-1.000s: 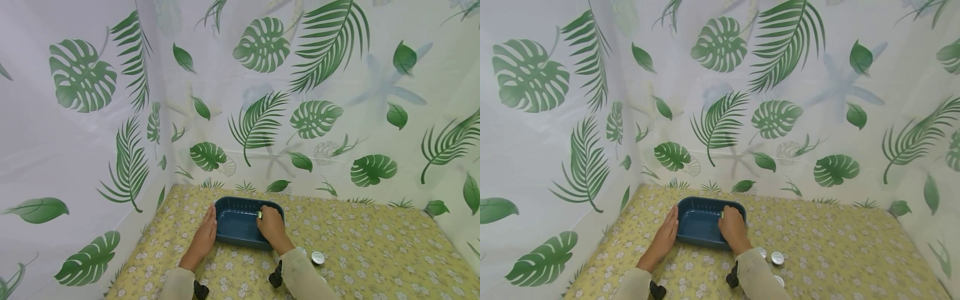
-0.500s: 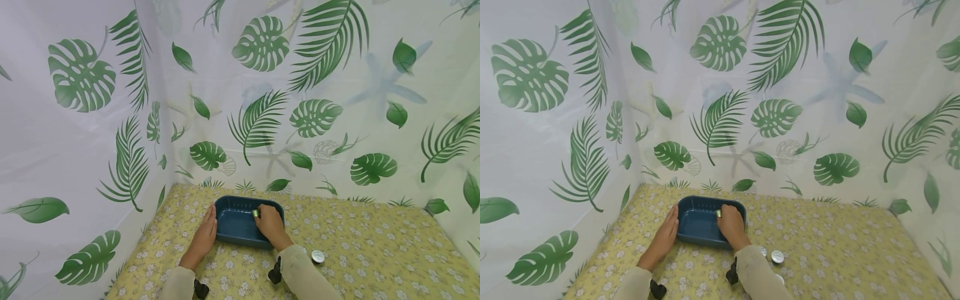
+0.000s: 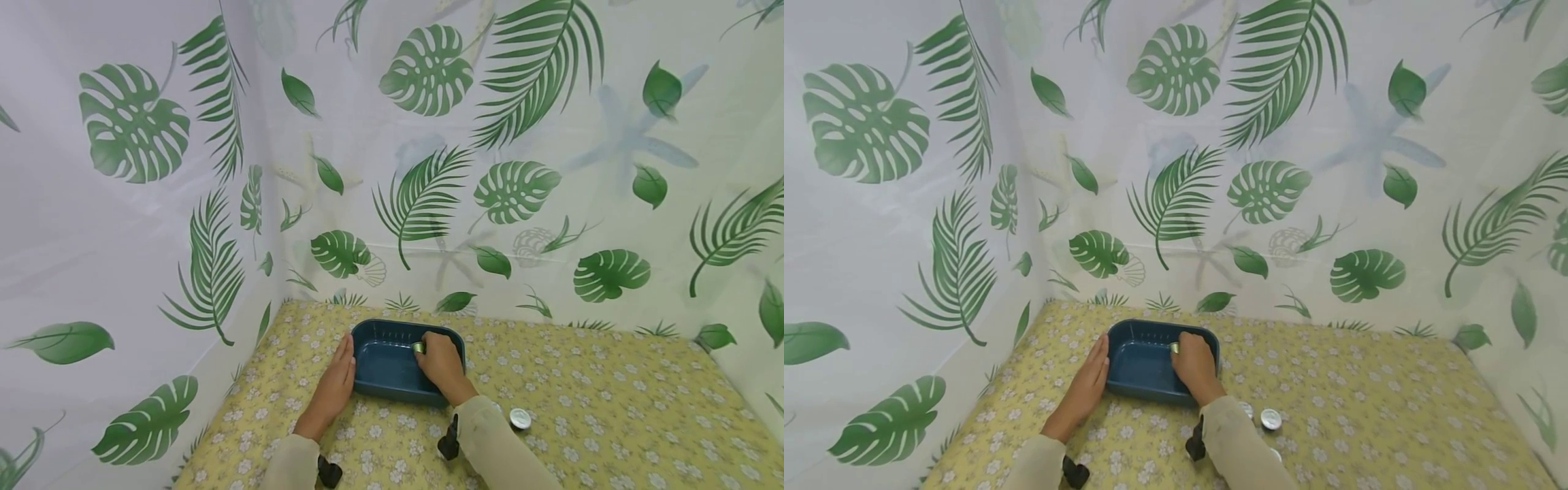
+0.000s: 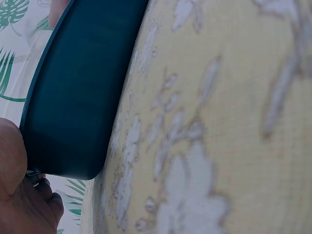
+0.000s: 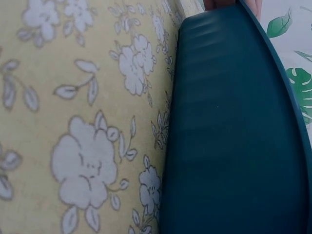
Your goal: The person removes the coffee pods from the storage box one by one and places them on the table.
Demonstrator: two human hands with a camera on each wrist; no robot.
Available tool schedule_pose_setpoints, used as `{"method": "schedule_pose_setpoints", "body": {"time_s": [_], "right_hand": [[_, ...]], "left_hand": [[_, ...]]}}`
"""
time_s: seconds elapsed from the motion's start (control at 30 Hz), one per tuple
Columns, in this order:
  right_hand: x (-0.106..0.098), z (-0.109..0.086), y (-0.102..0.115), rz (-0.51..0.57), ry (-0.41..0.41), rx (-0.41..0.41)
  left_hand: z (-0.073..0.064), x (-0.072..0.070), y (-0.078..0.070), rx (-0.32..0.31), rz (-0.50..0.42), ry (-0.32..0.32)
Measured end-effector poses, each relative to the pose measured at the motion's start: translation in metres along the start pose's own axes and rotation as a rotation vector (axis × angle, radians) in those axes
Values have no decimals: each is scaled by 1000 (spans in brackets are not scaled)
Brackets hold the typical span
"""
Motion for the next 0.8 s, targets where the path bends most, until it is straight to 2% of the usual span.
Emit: {"method": "schedule_pose_setpoints", "body": {"time_s": [0.2,0.8], "right_hand": [[2,1,0,-5,24,25],[5,3,2,-5,56,-12]], "left_hand": [[0,1,0,-6,4,4],[0,1,2,-13,2,6]]}}
Point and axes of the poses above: each hand's wrist, its own z-axis towards the middle knuckle, its own x-axis out of the palm, y = z × x, the point moved 2 cm from there along z, towards the middle knuckle, and after that the axes turned 11 degrees about x, right-handed, at the moved point
